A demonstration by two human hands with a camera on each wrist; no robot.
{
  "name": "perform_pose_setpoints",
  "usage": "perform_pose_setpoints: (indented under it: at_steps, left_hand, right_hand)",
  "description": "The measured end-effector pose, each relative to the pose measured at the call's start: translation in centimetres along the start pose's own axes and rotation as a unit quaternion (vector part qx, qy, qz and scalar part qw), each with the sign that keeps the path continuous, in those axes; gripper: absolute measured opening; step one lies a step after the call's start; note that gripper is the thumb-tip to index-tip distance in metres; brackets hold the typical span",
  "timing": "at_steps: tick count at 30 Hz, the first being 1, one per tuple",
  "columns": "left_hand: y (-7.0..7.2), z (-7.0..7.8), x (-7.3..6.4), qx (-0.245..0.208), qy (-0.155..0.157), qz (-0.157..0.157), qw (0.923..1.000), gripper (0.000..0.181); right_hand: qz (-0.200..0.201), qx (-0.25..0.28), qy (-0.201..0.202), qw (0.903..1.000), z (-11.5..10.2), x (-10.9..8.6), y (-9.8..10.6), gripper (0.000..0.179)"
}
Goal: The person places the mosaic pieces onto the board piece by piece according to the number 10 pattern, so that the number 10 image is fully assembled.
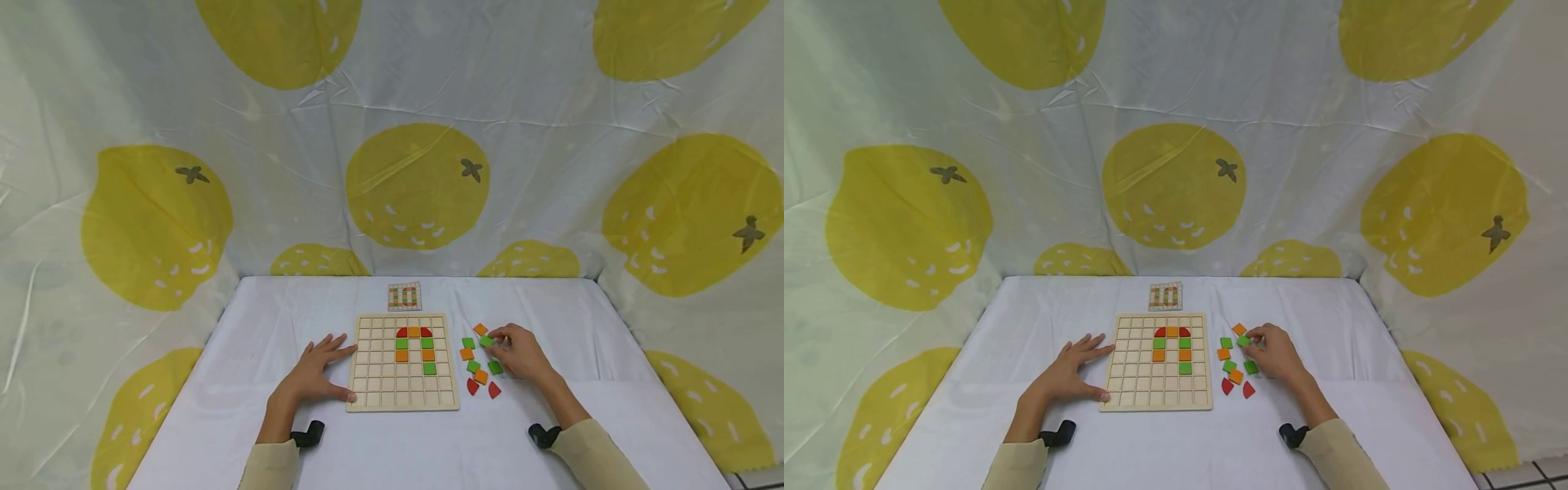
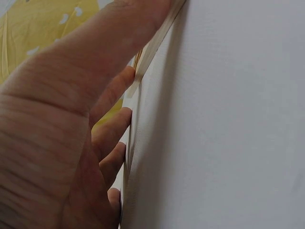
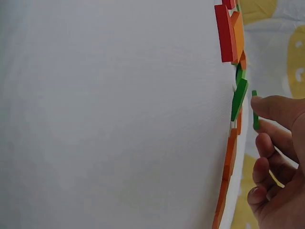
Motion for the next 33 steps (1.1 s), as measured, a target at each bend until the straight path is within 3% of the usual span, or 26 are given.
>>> perform_pose_setpoints:
  at_steps: [9,24,33]
  left_hand:
    - [-0.1,-0.3,0.0,0.003,0.001,-0.002,1.0,0.105]
    - [-0.2,-0.1,-0.1,-0.003,0.005,-0.005,1.0,0.105]
    - [0.0,0.1,0.0,-0.005,0.003,0.001,1.0,0.104]
  right_hand:
    - [-0.011,0.016,0.019,0.9996,-2.5,-0.2,-1.0,0.024]
    - [-0.068,0.04,0.065,0.9948,-7.2,-1.4,-4.5,0.024]
    - [-0.096,0.025,0.107,0.9892,-9.9,-1.9,-7.3,0.023]
Point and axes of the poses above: each hand's wrist, its own x-axis towards the middle knuckle, its own y-axis out of the back of the hand, z = x × y, the point moved 4 cm from there along x, towards the middle knuckle, and after that the axes turned 12 degrees about -y, right-handed, at the moved point
